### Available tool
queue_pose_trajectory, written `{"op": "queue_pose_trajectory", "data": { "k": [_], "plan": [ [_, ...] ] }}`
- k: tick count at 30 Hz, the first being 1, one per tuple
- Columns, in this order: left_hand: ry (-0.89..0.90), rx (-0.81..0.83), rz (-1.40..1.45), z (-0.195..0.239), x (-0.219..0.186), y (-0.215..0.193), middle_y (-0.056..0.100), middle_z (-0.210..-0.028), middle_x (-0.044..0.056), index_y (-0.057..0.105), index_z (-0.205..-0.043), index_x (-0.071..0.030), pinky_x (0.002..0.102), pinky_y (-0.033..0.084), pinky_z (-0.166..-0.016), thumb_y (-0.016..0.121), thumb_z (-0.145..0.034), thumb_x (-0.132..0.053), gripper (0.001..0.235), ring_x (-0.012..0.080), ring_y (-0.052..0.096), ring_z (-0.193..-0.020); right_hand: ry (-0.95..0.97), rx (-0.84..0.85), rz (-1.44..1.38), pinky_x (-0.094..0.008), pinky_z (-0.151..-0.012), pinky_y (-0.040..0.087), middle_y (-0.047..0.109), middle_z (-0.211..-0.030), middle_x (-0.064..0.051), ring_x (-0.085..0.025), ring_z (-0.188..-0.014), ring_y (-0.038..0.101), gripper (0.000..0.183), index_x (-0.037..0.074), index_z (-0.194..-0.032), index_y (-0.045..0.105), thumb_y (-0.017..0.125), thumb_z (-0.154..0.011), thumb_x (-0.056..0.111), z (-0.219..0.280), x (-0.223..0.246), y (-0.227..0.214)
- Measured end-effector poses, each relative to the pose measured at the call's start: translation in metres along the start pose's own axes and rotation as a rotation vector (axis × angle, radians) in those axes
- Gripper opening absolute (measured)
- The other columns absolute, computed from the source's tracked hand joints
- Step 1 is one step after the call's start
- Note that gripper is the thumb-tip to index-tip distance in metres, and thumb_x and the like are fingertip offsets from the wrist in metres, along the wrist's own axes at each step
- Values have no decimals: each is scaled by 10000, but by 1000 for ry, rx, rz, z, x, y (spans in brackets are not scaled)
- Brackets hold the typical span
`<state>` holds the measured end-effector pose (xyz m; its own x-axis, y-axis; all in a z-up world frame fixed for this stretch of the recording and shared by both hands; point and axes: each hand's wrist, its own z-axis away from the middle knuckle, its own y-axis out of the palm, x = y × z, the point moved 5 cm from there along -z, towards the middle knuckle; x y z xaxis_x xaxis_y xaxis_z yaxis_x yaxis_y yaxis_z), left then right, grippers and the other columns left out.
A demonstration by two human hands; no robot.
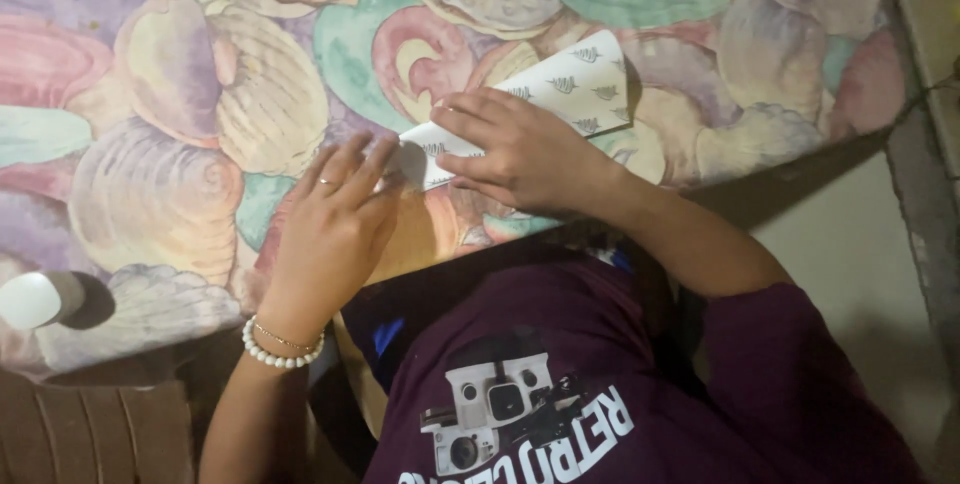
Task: Folding printed paper sheets into a specific shape on a table.
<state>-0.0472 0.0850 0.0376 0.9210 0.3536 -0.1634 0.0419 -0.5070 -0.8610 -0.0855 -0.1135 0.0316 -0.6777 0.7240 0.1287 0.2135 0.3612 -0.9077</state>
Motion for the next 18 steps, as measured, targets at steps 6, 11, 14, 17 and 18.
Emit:
{"op": "queue_pose_trajectory", "data": {
  "k": [6,11,14,17,18],
  "plan": [
    [16,41,20,20,-2,27,724,-1180,73,758,-1120,-111,437,529,-967,640,-954,-73,207,283,676,-1109,35,13,-35,-524,-1106,413,604,-1366,-222,-426,-1321,554,275,66,-1136,772,638,-1044,287,0,3,1],
    [-32,73,54,22,-4,26,695,-1162,57,735,-1151,-100,406,529,-948,568,-999,-84,227,274,654,-1045,3,-63,-40,-526,-1083,445,587,-1399,-199,-422,-1305,568,257,48,-1098,755,667,-1041,283,8,4,7],
    [-45,83,61,22,-9,26,684,-1162,55,730,-1160,-91,405,504,-976,555,-1001,-87,237,267,636,-1039,10,-78,23,-471,-998,495,643,-1247,-129,-350,-1179,628,243,102,-1070,736,593,-1071,299,24,-1,21],
    [-69,92,56,24,-10,29,672,-1171,49,725,-1169,-84,421,477,-1015,537,-985,-69,264,261,609,-1049,46,-46,45,-435,-905,511,645,-1129,-73,-291,-1066,639,258,115,-1019,739,577,-1076,307,31,-4,25],
    [-78,55,73,22,-11,26,677,-1151,59,730,-1147,-61,432,464,-1045,544,-987,-44,246,263,611,-1058,70,-35,31,-422,-876,523,659,-1089,-80,-287,-1030,648,247,89,-1013,743,584,-1076,267,30,-4,22]
  ]
}}
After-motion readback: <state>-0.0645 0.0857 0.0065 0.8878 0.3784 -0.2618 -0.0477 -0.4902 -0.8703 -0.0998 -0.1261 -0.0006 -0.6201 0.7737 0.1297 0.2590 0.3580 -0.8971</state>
